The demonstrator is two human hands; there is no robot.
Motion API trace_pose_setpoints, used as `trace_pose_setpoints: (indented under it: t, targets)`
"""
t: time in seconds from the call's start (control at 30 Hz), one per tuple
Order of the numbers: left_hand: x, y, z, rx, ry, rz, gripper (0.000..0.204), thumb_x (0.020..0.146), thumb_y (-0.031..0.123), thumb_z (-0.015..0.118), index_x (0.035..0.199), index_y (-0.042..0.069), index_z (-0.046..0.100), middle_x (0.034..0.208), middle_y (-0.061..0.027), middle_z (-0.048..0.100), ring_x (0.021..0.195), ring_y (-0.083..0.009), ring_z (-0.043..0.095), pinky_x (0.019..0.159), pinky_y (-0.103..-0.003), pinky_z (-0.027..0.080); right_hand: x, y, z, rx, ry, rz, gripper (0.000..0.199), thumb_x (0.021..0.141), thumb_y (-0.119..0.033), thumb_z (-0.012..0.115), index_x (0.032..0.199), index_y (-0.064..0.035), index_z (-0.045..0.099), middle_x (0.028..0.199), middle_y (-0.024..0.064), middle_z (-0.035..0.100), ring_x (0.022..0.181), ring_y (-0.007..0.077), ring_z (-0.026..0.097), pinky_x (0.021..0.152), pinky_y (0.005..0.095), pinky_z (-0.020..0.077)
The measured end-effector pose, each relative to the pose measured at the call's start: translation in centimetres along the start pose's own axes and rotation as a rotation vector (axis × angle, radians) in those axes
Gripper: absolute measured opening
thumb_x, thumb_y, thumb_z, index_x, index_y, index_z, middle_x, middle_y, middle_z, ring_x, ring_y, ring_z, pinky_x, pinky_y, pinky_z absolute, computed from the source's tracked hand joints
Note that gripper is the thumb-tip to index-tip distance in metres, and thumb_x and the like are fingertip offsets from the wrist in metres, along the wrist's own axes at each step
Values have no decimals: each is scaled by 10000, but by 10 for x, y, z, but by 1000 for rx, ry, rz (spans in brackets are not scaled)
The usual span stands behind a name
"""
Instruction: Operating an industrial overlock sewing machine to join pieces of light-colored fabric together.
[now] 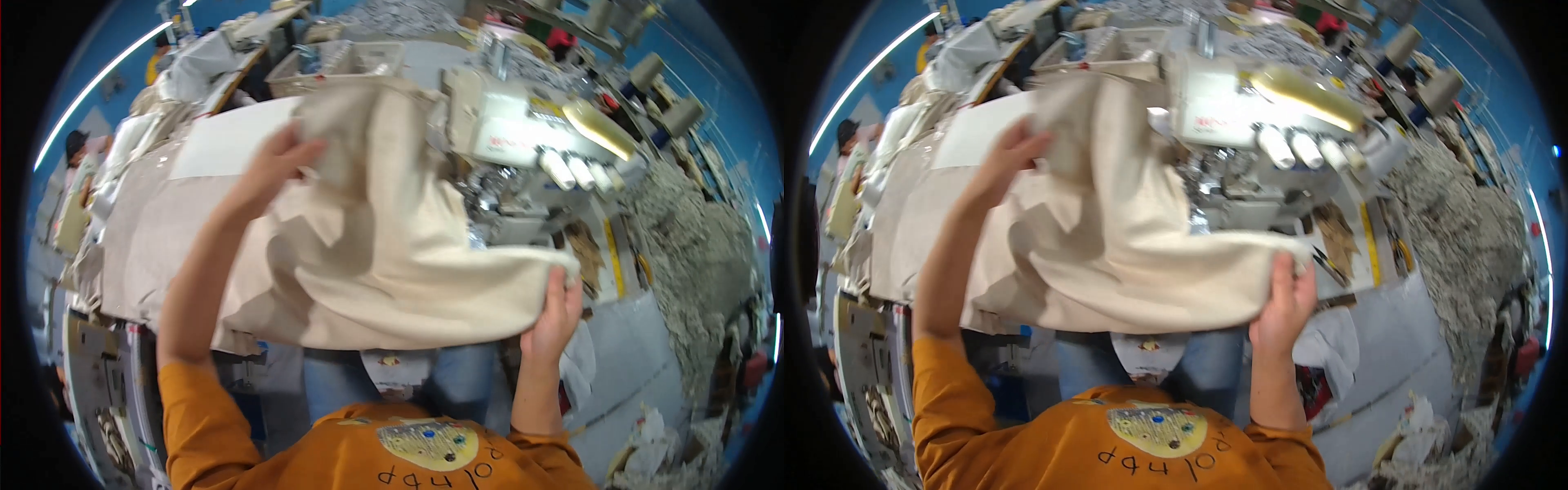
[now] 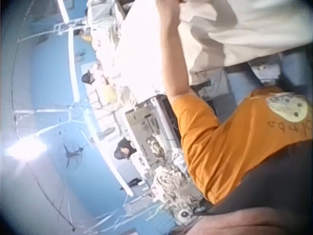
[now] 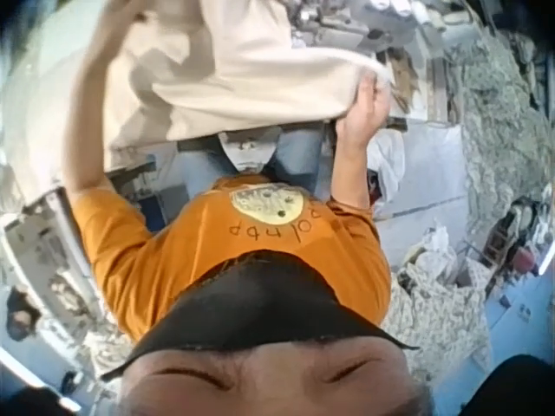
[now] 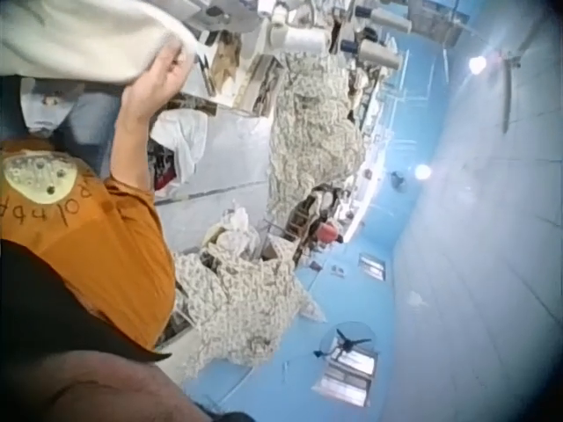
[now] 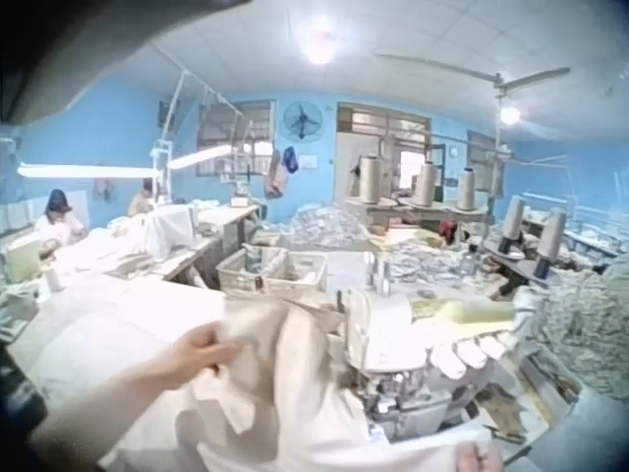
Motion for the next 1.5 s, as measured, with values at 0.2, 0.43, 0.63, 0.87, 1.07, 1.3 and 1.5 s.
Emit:
trace_pose_setpoints:
  t: [0.2, 0.43, 0.63, 0.87, 1.07, 1.3, 1.5]
  targets:
    - [-51, 13, -70, -105, 218, 43, 345, 937, 191, 535, 1262, 80, 558, 948, 44, 618, 750, -24, 547, 573, -181, 399, 11, 1, 11, -201, -214, -11, 170, 971, -135, 606, 1078, -5, 626, 998, 34, 675, 863, 65, 608, 764, 215, 494]
    - [-34, -51, -67, -64, 179, -125, 256, 998, 295, 530, 1087, 77, 629, 896, 54, 583, 843, -40, 520, 782, -231, 437, 9, -8, 32, -412, -221, -169, 170, 952, -121, 632, 1055, 14, 629, 961, 32, 681, 839, 68, 611, 745, 218, 494]
    - [-52, 11, -70, -282, 209, 71, 290, 1035, 301, 471, 1132, 57, 595, 945, 21, 617, 846, -47, 580, 777, -215, 482, 8, -31, 26, -246, -339, 139, 219, 949, -139, 632, 1102, 16, 612, 1010, 61, 678, 850, 95, 628, 747, 248, 513]
    - [-55, -18, -50, -147, 104, -133, 573, 980, 444, 528, 1413, 81, 433, 1359, -103, 523, 1209, -225, 531, 925, -328, 478, 47, 4, 0, -401, -186, 47, 229, 1002, -156, 540, 1150, 9, 594, 1046, 78, 675, 894, 113, 638, 795, 262, 516]
    - [-108, -38, -57, 611, -82, -127, 746, 733, 371, 801, 1341, 43, 520, 1289, -172, 575, 1182, -304, 563, 971, -380, 467, 22, 10, -12, -326, -164, 29, 215, 1000, -136, 539, 1146, 15, 583, 1053, 80, 671, 909, 127, 639, 820, 265, 517]
    - [-100, -35, -76, 233, -110, -128, 284, 917, 94, 590, 1185, -1, 578, 1011, -72, 649, 946, -161, 611, 874, -283, 474, 28, 0, 4, -368, -162, -35, 198, 990, -107, 552, 1150, 6, 585, 1045, 61, 669, 907, 97, 624, 817, 247, 503]
    - [-125, -4, -96, 349, 40, -17, 263, 907, 58, 536, 1162, 22, 586, 970, -84, 653, 897, -198, 612, 810, -295, 477, 14, -5, 2, -194, -222, 71, 188, 974, -134, 595, 1111, -7, 617, 1002, 22, 674, 854, 64, 602, 767, 222, 488]
Point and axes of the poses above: each hand's wrist, its own x-axis towards the middle knuckle, its own z-axis out of the palm, y = z × x, the point moved 5 cm from there along x, towards the middle knuckle
